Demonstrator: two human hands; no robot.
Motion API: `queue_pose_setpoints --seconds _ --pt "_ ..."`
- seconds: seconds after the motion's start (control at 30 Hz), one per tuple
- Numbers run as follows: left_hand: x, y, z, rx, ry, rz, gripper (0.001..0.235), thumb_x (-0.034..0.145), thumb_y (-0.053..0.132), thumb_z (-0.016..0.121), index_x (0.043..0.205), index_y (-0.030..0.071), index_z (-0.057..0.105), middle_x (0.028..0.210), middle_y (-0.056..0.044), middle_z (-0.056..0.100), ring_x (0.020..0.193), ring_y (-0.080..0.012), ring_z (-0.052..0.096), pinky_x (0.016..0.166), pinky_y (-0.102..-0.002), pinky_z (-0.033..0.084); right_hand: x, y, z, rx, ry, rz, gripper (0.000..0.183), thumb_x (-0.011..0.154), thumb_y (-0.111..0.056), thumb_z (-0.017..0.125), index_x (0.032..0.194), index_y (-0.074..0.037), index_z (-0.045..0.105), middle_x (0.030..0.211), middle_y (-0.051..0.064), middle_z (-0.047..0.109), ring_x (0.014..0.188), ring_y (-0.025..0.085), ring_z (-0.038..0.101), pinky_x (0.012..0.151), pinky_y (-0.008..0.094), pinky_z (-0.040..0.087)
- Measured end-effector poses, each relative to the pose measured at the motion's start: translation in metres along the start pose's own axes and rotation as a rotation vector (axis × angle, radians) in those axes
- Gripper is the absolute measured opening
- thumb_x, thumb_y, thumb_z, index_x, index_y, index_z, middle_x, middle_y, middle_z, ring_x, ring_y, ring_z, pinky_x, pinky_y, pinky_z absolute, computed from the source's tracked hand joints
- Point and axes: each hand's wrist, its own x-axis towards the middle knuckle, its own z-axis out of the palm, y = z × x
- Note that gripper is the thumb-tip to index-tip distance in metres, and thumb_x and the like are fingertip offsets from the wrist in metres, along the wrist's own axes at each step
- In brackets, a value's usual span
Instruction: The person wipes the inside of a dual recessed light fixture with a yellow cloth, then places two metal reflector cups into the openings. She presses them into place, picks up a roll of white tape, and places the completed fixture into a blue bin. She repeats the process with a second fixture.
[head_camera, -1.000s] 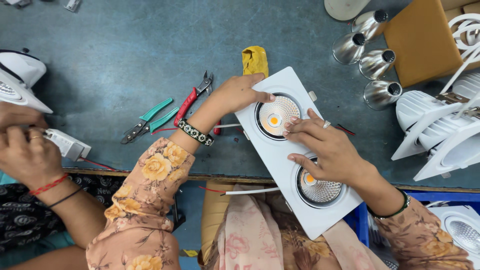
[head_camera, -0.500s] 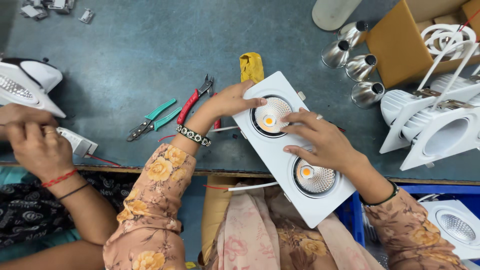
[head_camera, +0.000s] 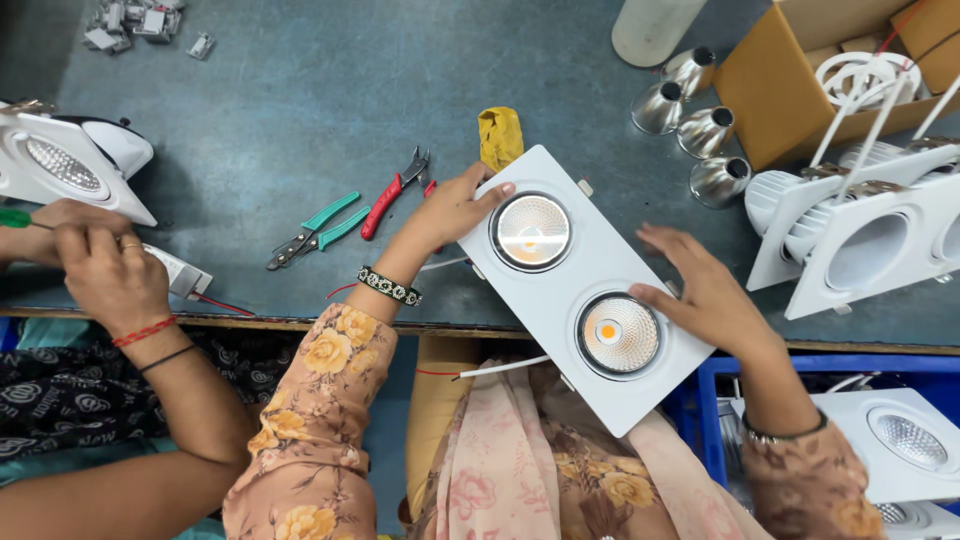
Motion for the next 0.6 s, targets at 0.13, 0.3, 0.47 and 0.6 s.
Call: queue_pose_setpoints --seconds 0.13,0.3,0.47,0.6 --pt "0.013 -0.01 0.007 -0.123 0.08 0.031 0.053 0.1 0.052 0.055 0.122 0.005 0.062 0.1 -0.017 0.075 0.091 -0.0258 0.074 0.08 -0.037 0.056 -0.033 0.035 0.022 0.39 0.15 -0.098 0.057 0.094 -0.033 0.066 0.143 -0.006 0.055 0.134 0.012 0.066 0.113 0.021 0.066 0.096 0.033 0.051" --pt "0.014 0.005 -0.005 -0.238 0.255 0.096 0.04 0.102 0.042 0.057 0.117 0.005 0.063 0.096 -0.012 0.074 0.088 -0.0213 0.071 0.079 -0.036 0.055 -0.037 0.056 0.057 0.559 0.257 -0.046 0.058 0.094 -0.027 0.069 0.145 -0.004 0.054 0.125 0.012 0.067 0.114 0.017 0.06 0.1 0.03 0.045" --pt "-0.03 0.056 -0.024 0.145 0.503 0.37 0.027 0.101 0.028 0.068 0.115 0.005 0.064 0.112 -0.014 0.07 0.109 -0.0313 0.067 0.092 -0.042 0.051 -0.028 0.056 0.059 0.676 0.223 -0.02 0.055 0.094 -0.026 0.07 0.144 -0.006 0.056 0.123 0.014 0.066 0.113 0.017 0.061 0.097 0.031 0.048" --pt "-0.078 0.106 0.01 0.134 0.395 0.472 0.037 0.09 0.02 0.07 0.123 0.007 0.063 0.123 -0.014 0.065 0.12 -0.0364 0.059 0.102 -0.044 0.048 -0.026 0.049 0.034 0.703 0.285 -0.197 0.046 0.1 -0.024 0.064 0.14 -0.004 0.054 0.132 0.01 0.066 0.121 0.015 0.061 0.102 0.03 0.047"
